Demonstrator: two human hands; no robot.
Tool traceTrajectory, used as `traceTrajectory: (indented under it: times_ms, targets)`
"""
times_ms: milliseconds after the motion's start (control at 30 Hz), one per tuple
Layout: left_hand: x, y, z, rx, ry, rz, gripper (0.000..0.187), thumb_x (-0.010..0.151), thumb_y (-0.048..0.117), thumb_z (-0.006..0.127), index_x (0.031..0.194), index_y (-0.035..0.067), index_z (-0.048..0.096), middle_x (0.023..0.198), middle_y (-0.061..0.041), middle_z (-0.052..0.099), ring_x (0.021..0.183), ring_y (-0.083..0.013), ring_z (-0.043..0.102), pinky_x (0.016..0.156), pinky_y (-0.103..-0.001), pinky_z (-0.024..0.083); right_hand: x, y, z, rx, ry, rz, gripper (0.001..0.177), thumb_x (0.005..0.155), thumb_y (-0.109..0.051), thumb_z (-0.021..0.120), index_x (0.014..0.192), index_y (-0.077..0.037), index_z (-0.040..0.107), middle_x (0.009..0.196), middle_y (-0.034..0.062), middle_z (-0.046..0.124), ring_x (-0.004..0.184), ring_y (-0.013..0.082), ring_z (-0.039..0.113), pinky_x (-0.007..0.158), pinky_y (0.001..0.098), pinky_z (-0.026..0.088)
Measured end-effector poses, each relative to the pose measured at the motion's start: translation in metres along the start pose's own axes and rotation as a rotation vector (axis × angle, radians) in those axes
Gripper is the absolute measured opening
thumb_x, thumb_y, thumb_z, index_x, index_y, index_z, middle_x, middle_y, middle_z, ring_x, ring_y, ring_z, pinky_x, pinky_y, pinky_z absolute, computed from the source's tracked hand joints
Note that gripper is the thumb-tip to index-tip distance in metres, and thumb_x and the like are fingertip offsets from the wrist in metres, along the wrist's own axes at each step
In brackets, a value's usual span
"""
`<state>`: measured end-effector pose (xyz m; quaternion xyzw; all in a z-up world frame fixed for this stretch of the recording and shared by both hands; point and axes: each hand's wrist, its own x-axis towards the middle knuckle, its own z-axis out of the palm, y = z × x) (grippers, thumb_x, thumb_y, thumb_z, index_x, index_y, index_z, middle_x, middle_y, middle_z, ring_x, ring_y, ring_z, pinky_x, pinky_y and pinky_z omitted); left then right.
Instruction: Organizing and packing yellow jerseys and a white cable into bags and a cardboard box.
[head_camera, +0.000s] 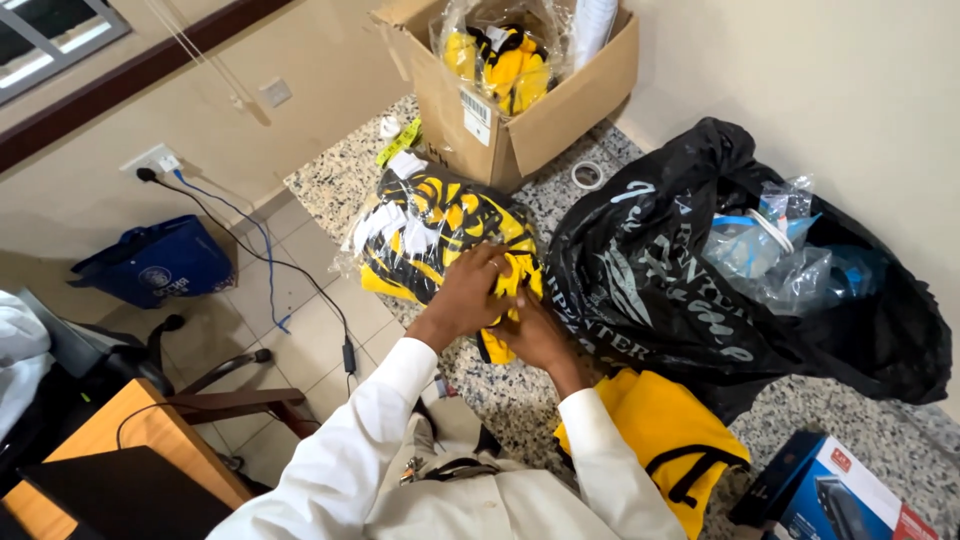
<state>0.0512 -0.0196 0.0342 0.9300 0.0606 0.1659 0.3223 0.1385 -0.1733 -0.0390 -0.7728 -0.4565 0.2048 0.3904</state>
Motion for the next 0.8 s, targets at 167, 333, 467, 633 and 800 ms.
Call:
traceTrajectory:
  times_ms: [167,333,467,633,800]
  targets:
    - [-0.004,-0.010,0.002,0.191,-0.124,-0.007,0.061,0.067,0.012,0.082,0.121,0.008,0.056,0.152,-0.013,0.043,0.145,-0.0390,0.032,0.113,-0.052,0.031,-0.003,-0.029,-0.012,-0.016,-0.117,0.242,0.096,0.074,-0.027,0.087,0.151,-0.005,0.034,0.143,0.0203,0.053,0.128,0.0389,0.053,0.101,0.0434,0.046]
    - [-0.007,-0.019,0.005,0.272,-0.108,-0.037,0.064,0.066,-0.001,0.074,0.127,0.008,0.057,0.154,-0.010,0.044,0.146,-0.0344,0.034,0.115,-0.050,0.032,-0.005,0.015,0.010,-0.104,-0.094,0.220,0.076,0.071,-0.022,0.088,0.136,-0.004,0.052,0.129,0.0212,0.063,0.117,0.0381,0.061,0.096,0.0435,0.049]
    - [-0.005,-0.032,0.010,0.172,0.008,-0.010,0.054,0.072,-0.010,0.066,0.123,0.004,0.060,0.153,-0.011,0.050,0.146,-0.0346,0.040,0.113,-0.047,0.037,-0.007,0.033,0.004,-0.162,-0.073,0.352,0.022,0.087,-0.020,0.076,0.105,-0.006,0.075,0.104,0.0178,0.074,0.098,0.0327,0.070,0.085,0.0415,0.054]
    - [-0.007,-0.045,0.001,0.081,0.018,0.020,0.050,0.072,-0.014,0.061,0.118,0.002,0.060,0.148,-0.014,0.054,0.142,-0.0392,0.044,0.117,-0.044,0.038,-0.006,0.047,-0.002,0.304,0.088,0.293,0.016,0.096,-0.018,0.068,0.098,-0.003,0.068,0.091,0.0078,0.072,0.083,0.0174,0.065,0.077,0.0316,0.051]
    - [-0.002,-0.041,-0.023,-0.158,-0.027,-0.080,0.050,0.074,-0.015,0.062,0.120,0.004,0.058,0.147,-0.013,0.056,0.137,-0.0374,0.050,0.113,-0.040,0.041,-0.010,0.022,0.001,0.704,0.264,0.453,0.020,0.104,-0.025,0.057,0.101,-0.005,0.063,0.080,-0.0032,0.055,0.073,0.0074,0.045,0.066,0.0260,0.041]
